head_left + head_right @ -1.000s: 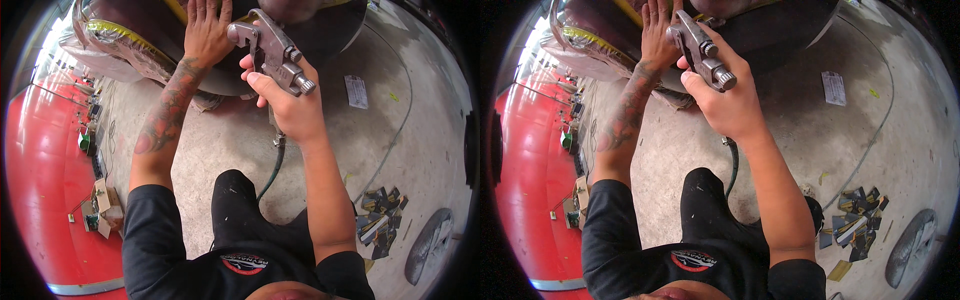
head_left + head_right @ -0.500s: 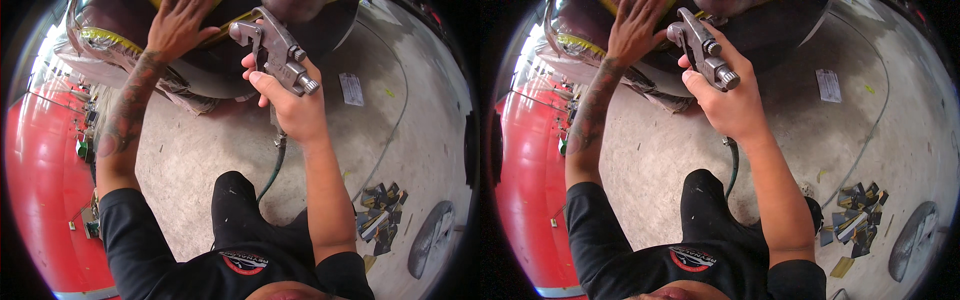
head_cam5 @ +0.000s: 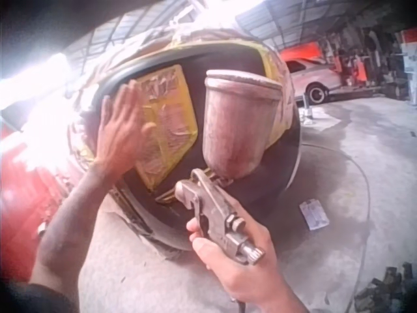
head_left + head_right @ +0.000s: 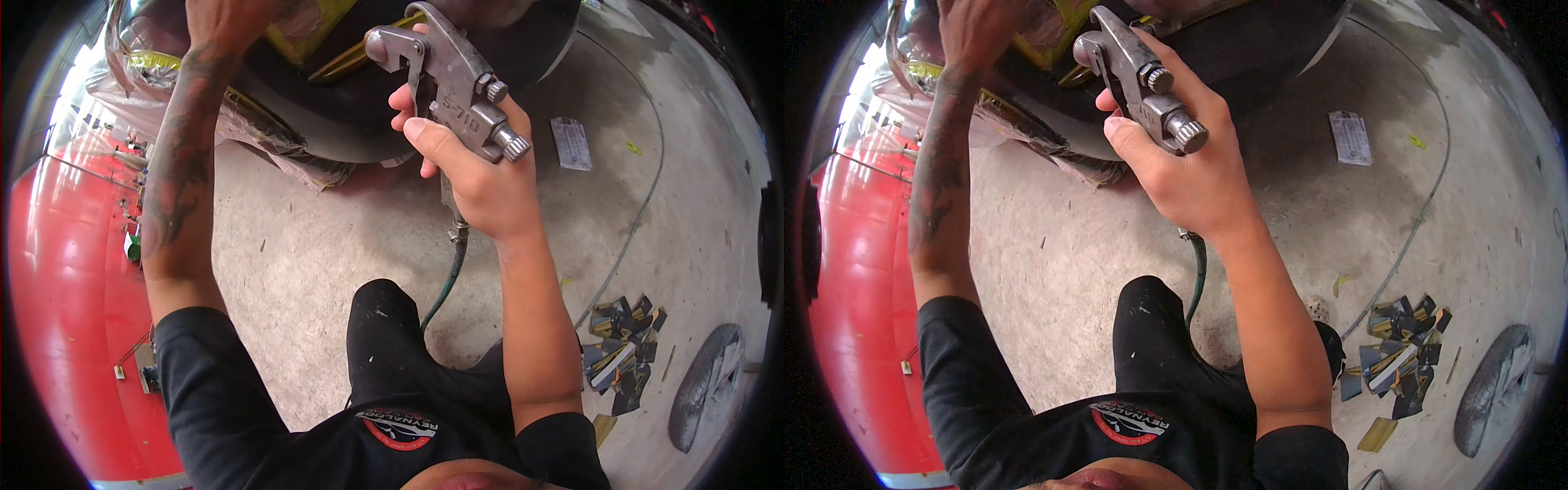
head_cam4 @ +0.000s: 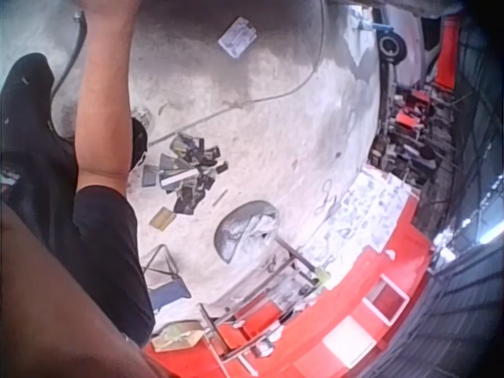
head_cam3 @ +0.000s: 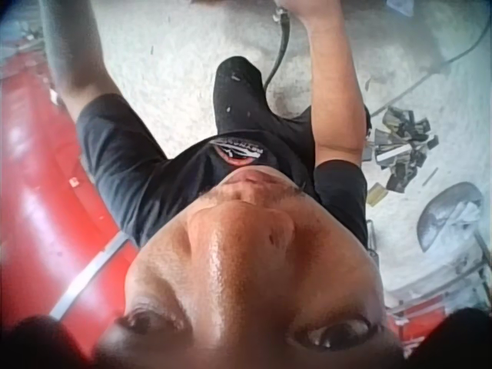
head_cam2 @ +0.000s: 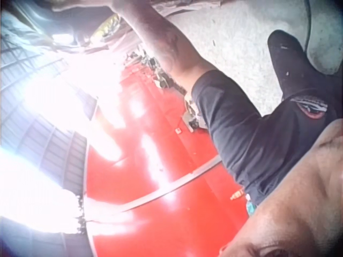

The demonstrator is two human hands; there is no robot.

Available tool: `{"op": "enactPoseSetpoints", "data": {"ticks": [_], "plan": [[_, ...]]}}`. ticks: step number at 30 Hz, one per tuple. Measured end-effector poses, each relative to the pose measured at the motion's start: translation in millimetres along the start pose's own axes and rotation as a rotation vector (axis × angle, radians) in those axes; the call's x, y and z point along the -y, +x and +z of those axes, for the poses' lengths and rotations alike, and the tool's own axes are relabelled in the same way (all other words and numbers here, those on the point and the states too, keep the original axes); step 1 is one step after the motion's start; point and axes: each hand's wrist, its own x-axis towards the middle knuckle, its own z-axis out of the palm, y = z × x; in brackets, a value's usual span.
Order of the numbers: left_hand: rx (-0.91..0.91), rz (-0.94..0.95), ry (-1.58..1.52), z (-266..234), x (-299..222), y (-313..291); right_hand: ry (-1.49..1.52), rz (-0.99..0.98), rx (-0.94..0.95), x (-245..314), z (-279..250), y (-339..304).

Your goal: The person rubs their hand over a black car part that has been partially masked with tape and paper, then holds a spray gun to the surface before beginning to disassemble parts of the gun by hand and place them on the floor.

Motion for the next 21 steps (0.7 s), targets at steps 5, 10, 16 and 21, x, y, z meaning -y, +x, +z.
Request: {"op": "enactPoseSetpoints", "data": {"ticks": [5, 10, 16, 21], "plan": [[-0.24, 0.019, -0.541, -26, 15, -43, 0.0, 0.013, 0.008, 2, -3, 2], [-0.048, -0.149, -0.509, -42, -21, -100, 0.036, 0.029, 0.021, 12, -3, 3], [-0.017, -0.157, -0.22, -10, 20, -15, 0.105, -0.026, 0.019, 18, 4, 8], [0.018, -0.038, -0.103, 3, 19, 36, 0.124, -0.062, 0.017, 19, 6, 9]]}}
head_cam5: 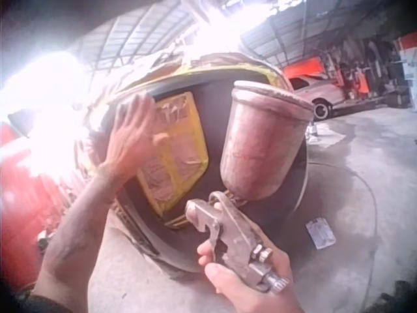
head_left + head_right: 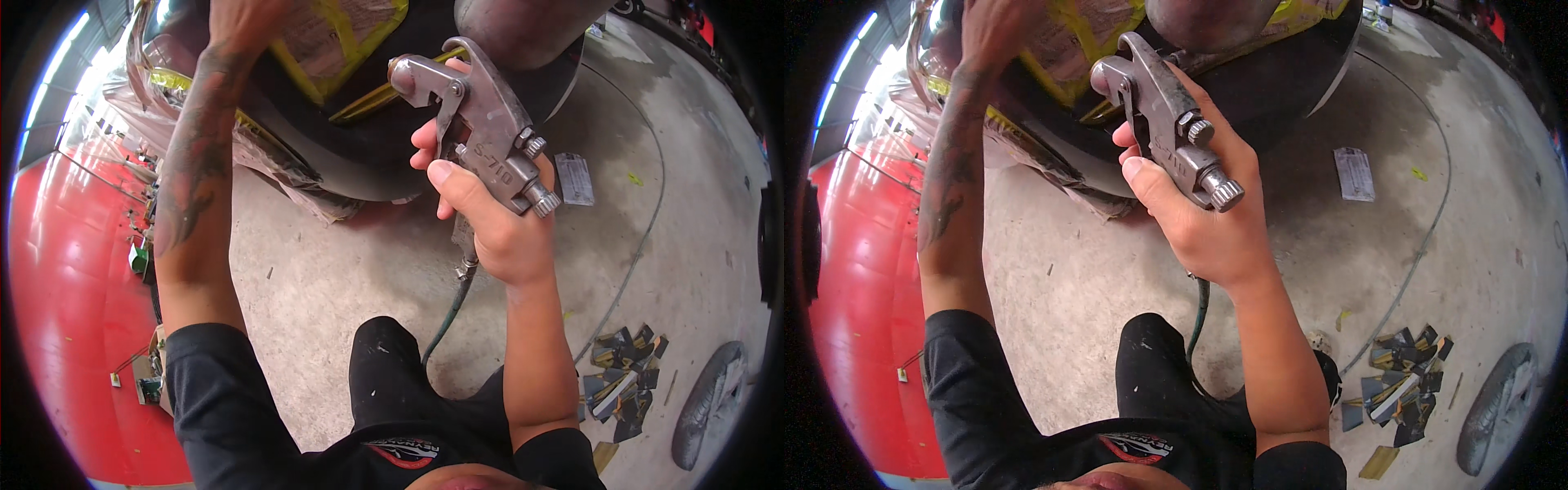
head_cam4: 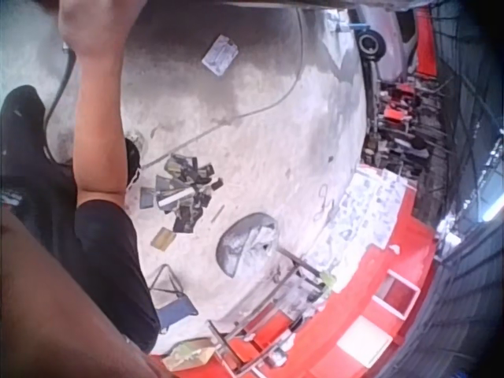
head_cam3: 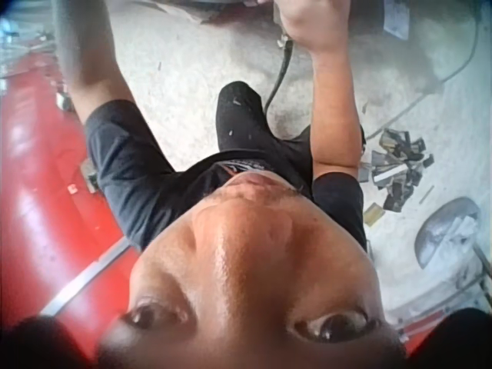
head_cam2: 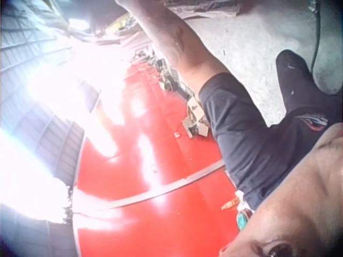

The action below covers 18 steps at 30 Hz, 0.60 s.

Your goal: The person rubs their hand over a black car part that has been partially masked with tape and paper, then holds a spray gun to the surface before beginning to disassemble parts of the gun by hand and place them on the floor.

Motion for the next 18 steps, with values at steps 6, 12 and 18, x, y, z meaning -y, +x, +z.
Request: {"op": "enactPoseSetpoints", "data": {"ticks": [6, 12, 18], "plan": [[0.138, 0.07, -0.012, -2, -19, -45, -0.036, 0.012, 0.004, 7, -9, -1], [0.042, 0.135, -0.158, -4, -30, -69, -0.059, 0.0, -0.022, 20, -17, -3], [0.098, 0.14, -0.115, 1, -30, 5, -0.011, -0.021, -0.037, 29, -19, -1]]}}
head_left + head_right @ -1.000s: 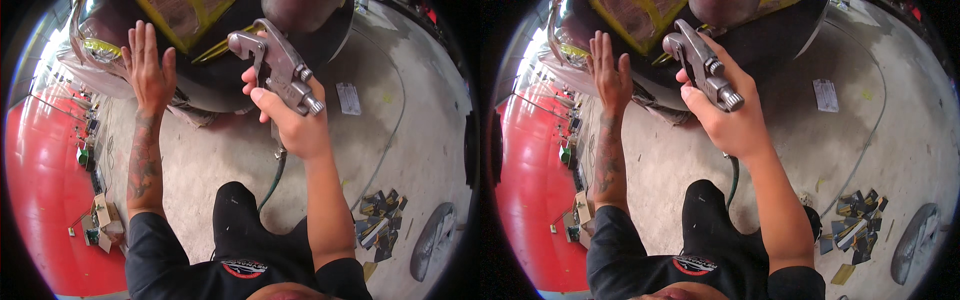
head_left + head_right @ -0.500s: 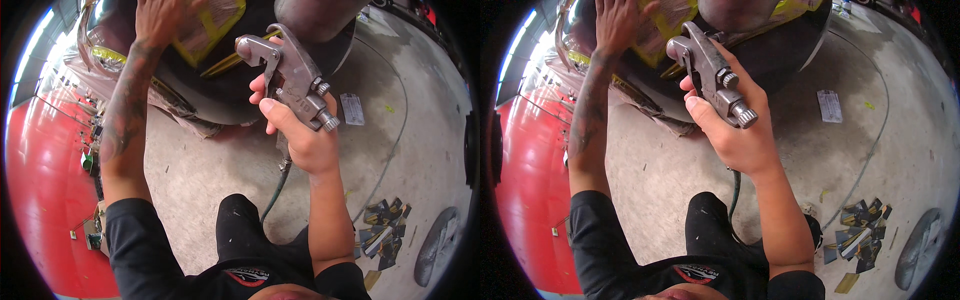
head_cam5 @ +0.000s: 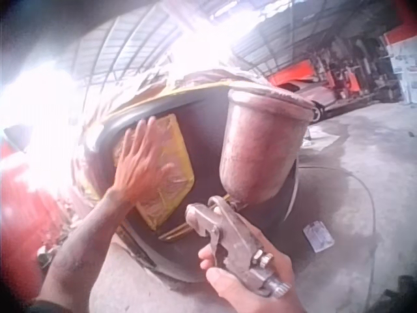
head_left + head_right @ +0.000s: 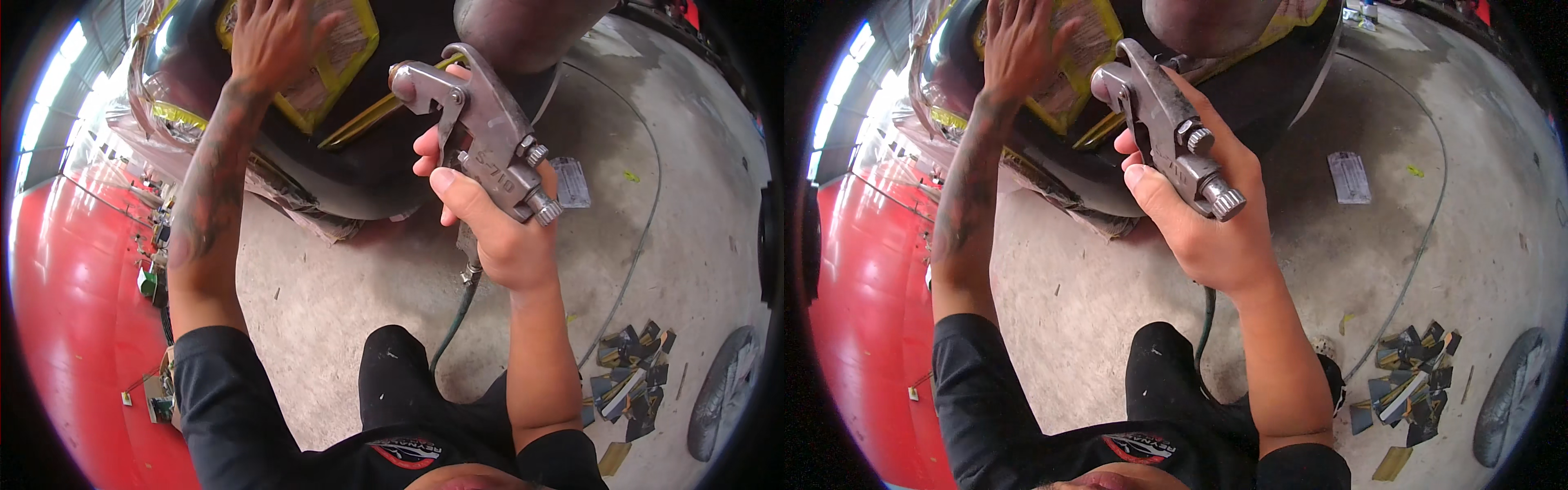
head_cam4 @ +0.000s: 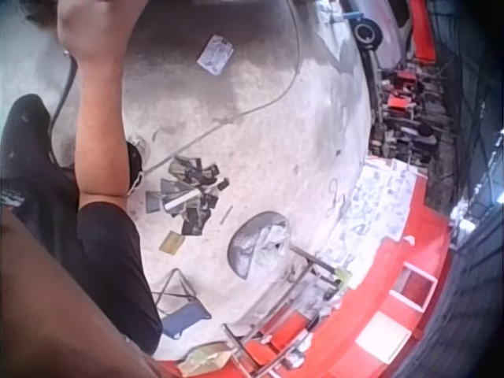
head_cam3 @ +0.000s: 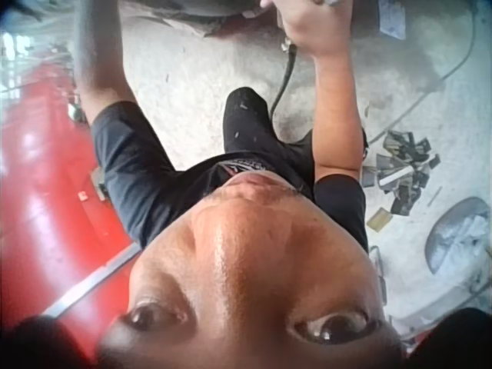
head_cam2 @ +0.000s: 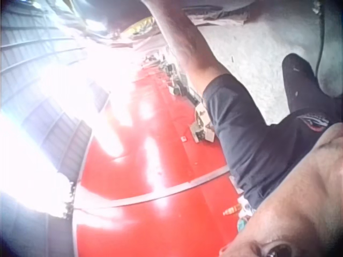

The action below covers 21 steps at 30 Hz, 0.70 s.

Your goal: The person rubs their hand over a black car part that has been partially masked with tape and paper, then holds a spray gun to the surface before beginning to disassemble parts of the gun by hand and place them on the floor.

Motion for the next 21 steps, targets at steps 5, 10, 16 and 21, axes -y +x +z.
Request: {"op": "enactPoseSetpoints", "data": {"ticks": [5, 10, 16, 21], "plan": [[0.033, 0.079, 0.008, 9, -14, 30, -0.033, -0.078, -0.045, -2, 1, 5], [0.118, 0.11, -0.062, 5, -33, 1, -0.073, 0.009, -0.023, 1, -13, 3], [0.282, 0.186, -0.092, 11, -35, -32, -0.089, 0.027, -0.049, -3, -15, 4], [0.12, 0.197, -0.13, 24, -39, -63, -0.089, 0.033, -0.02, -3, -16, 2]]}}
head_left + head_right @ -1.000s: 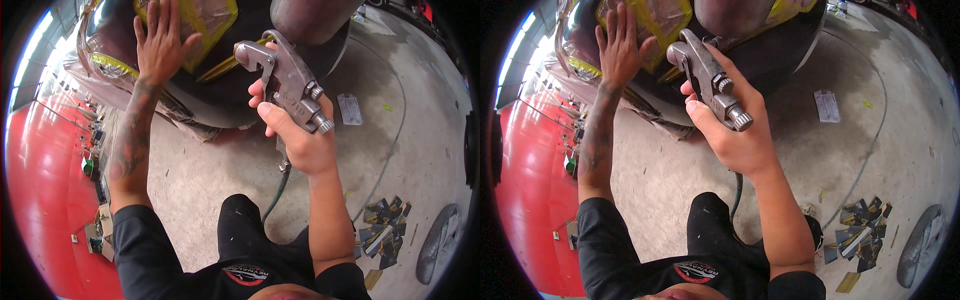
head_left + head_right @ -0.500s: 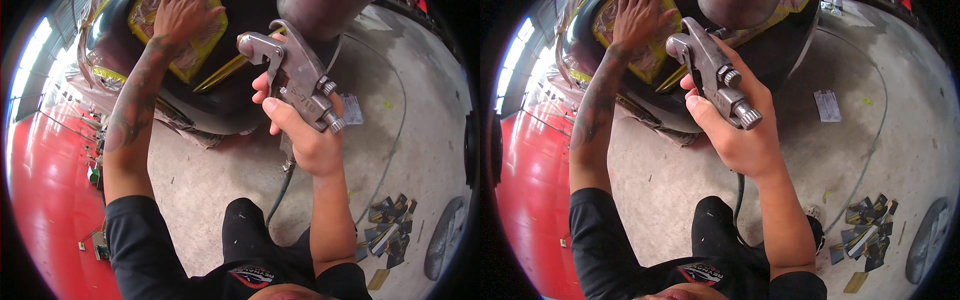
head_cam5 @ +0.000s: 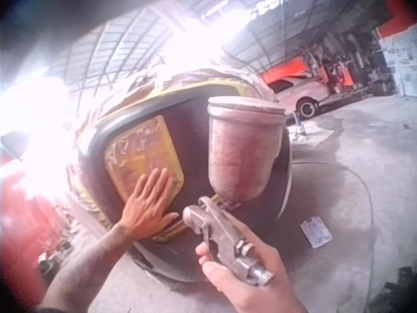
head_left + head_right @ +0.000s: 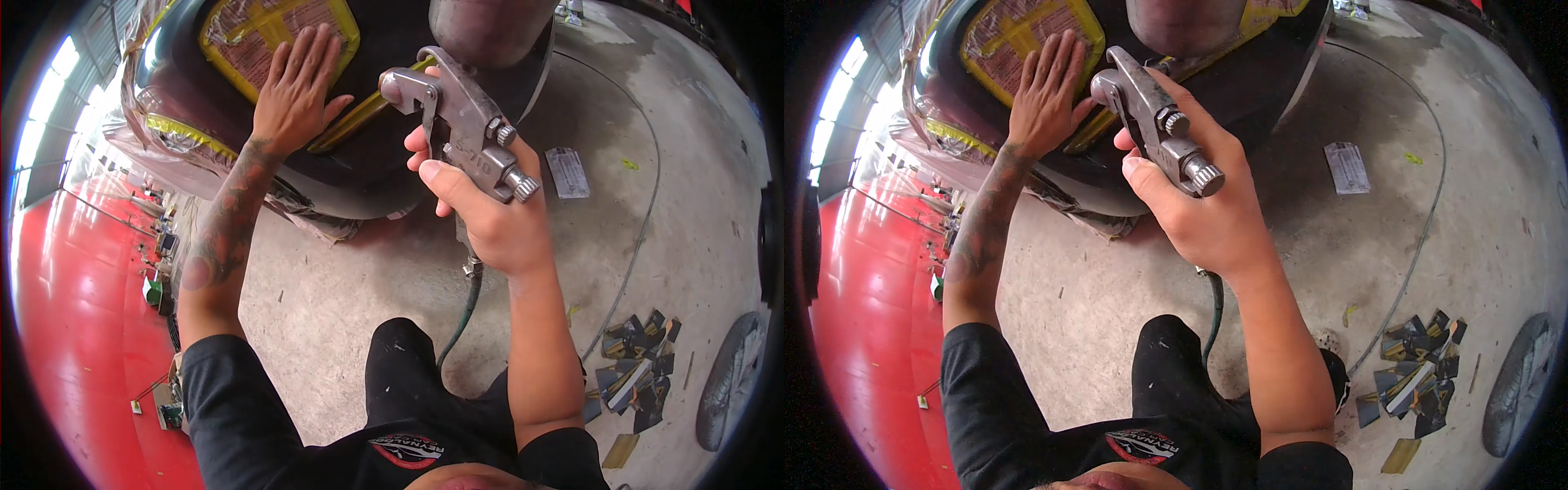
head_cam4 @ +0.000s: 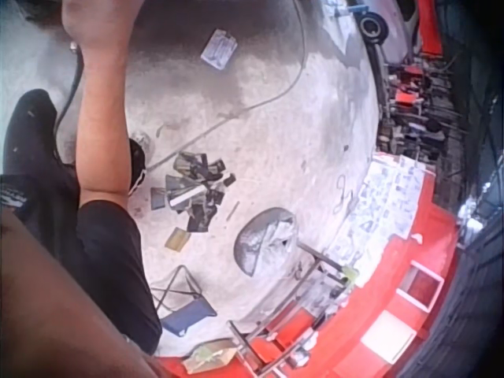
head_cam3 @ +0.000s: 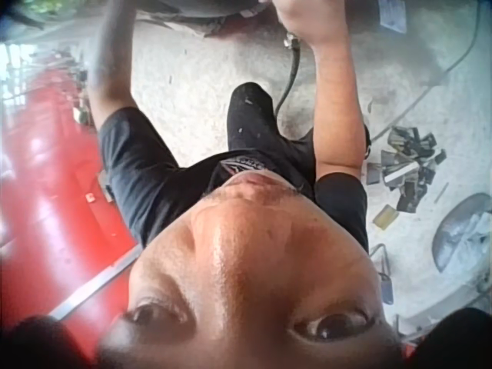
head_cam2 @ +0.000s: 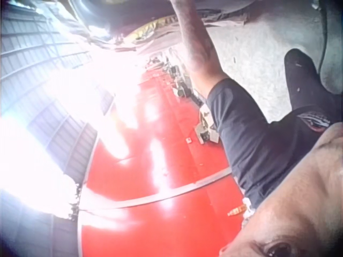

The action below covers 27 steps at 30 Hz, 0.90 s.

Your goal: The person rubs their hand over a black car part that has been partially masked with tape and paper, then holds a spray gun to the surface before beginning to disassemble parts of the gun by hand and place them on the floor.

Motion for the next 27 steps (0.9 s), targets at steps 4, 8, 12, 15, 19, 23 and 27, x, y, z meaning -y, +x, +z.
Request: {"op": "enactPoseSetpoints", "data": {"ticks": [4, 8, 12, 15, 19, 23, 27], "plan": [[-0.013, -0.007, -0.056, 2, -7, -24, 0.003, 0.022, 0.017, 1, 3, -2], [0.027, -0.034, -0.118, 0, -9, -42, 0.003, 0.032, 0.031, 0, 10, -2], [0.08, -0.024, -0.178, -10, -18, -59, 0.03, 0.069, 0.081, 3, 12, -5], [0.06, 0.014, -0.2, -21, -10, -59, 0.039, 0.07, 0.105, 4, 15, -5], [-0.276, -0.178, -0.051, -30, 42, -29, 0.039, 0.056, 0.103, -2, 20, -2], [-0.248, -0.372, 0.103, -27, 68, -16, 0.038, 0.073, 0.113, -6, 20, -4], [-0.235, -0.42, 0.095, -7, 35, -39, 0.01, 0.102, 0.106, -14, 20, -3]]}}
